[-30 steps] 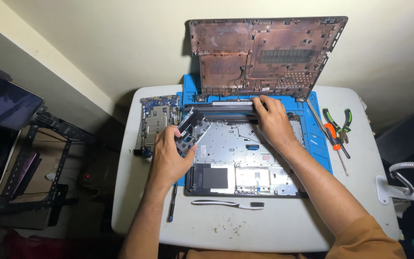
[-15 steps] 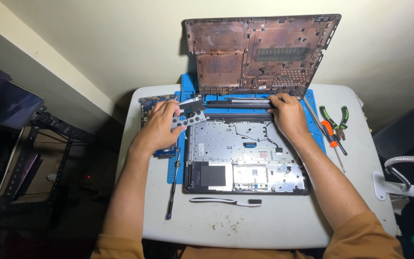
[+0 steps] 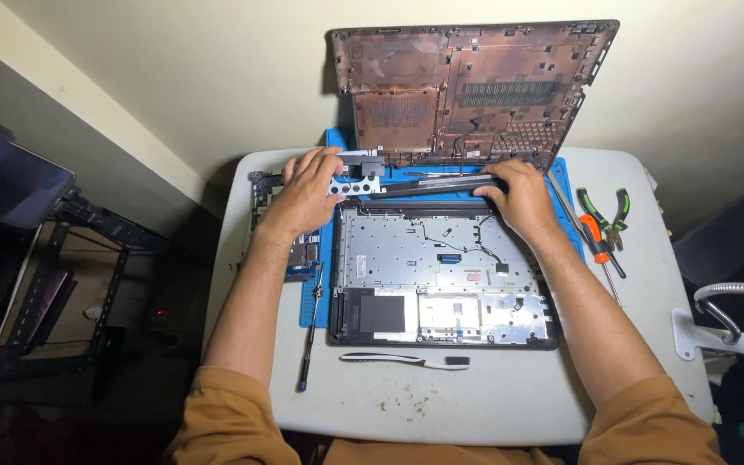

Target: Routing internal cables and securing components inside a disassembled laptop using a screwdriver on a repair bench.

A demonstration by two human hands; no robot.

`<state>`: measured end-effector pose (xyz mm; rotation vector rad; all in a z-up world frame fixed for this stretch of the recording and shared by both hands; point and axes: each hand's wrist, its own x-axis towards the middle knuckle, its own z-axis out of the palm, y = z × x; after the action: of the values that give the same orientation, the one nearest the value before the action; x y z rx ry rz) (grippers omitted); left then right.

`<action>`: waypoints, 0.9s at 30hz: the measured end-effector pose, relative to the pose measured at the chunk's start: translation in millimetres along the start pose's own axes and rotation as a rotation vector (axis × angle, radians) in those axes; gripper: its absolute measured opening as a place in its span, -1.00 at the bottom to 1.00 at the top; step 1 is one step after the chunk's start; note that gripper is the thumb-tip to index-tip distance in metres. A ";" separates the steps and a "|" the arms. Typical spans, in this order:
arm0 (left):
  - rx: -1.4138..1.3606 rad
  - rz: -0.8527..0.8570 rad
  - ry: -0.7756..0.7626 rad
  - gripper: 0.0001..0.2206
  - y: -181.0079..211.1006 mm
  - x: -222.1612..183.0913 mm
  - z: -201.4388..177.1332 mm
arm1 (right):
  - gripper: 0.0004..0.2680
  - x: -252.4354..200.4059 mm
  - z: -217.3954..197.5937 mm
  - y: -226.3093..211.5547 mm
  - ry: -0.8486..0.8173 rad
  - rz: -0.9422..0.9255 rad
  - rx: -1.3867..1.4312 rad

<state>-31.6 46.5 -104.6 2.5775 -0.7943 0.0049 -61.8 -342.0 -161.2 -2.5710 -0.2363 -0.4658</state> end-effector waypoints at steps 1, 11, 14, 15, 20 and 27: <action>0.000 -0.001 0.001 -0.65 5.3 0.3 -2.5 | -0.75 0.8 -1.6 1.0 -0.001 -0.001 0.000; 0.301 0.083 0.155 -0.64 -8.6 6.3 28.5 | -0.78 8.4 -27.7 -7.6 -0.166 0.026 -0.047; 0.311 0.072 0.116 -0.61 -10.5 6.7 27.8 | -0.77 10.1 -29.6 -4.0 -0.209 0.051 -0.052; 0.298 0.075 0.088 -0.60 -10.6 6.5 26.9 | -0.76 9.8 -29.6 -1.9 -0.219 0.045 -0.045; 0.249 0.093 0.058 -0.54 -14.4 8.7 22.4 | -0.75 9.1 -37.1 -3.4 -0.226 0.079 -0.067; 0.174 0.202 0.060 -0.38 -15.0 15.4 17.7 | -0.76 1.6 -25.6 18.4 -0.096 0.059 -0.054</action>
<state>-12.9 42.0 -124.8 2.6301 -1.0708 0.2207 -62.8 -370.8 -148.2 -2.6483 -0.1831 -0.3321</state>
